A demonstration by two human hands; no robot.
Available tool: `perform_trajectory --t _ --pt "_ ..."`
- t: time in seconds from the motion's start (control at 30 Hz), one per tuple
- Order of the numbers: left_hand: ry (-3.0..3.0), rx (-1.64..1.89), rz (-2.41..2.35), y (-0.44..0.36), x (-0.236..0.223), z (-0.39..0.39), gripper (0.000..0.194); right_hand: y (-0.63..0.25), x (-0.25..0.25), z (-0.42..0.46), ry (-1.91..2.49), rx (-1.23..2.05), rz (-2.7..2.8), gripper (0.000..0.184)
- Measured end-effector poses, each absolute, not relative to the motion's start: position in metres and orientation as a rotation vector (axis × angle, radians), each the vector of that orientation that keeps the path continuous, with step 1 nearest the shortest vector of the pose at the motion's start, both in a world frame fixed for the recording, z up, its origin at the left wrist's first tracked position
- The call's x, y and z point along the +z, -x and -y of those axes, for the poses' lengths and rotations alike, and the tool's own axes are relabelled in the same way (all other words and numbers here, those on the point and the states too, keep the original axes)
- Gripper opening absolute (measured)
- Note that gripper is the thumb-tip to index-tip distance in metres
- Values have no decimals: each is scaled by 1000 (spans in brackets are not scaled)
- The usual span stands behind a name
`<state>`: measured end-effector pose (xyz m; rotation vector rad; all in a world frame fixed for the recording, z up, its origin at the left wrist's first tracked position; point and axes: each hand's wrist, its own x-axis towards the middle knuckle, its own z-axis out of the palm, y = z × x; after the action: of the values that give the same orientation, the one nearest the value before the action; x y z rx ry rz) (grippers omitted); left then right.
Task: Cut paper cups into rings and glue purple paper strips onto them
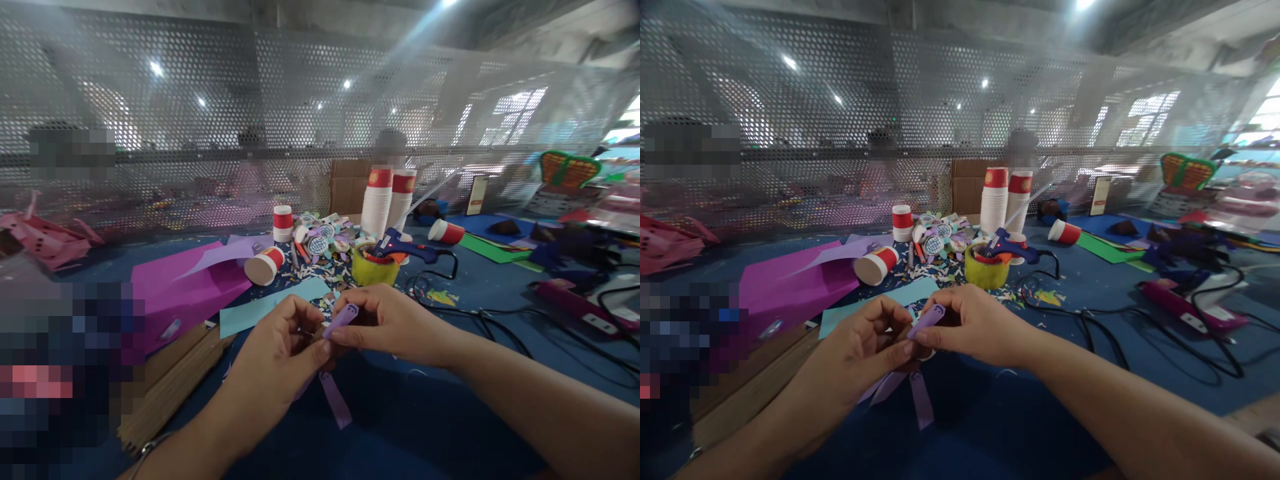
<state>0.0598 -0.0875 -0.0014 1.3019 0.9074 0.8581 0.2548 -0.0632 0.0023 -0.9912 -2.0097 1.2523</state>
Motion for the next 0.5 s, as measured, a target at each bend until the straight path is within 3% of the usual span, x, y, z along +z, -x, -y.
perform_trajectory --t 0.5 --pt "-1287 855 -912 -59 -3 90 22 -255 6 67 1015 1167 2059 23"
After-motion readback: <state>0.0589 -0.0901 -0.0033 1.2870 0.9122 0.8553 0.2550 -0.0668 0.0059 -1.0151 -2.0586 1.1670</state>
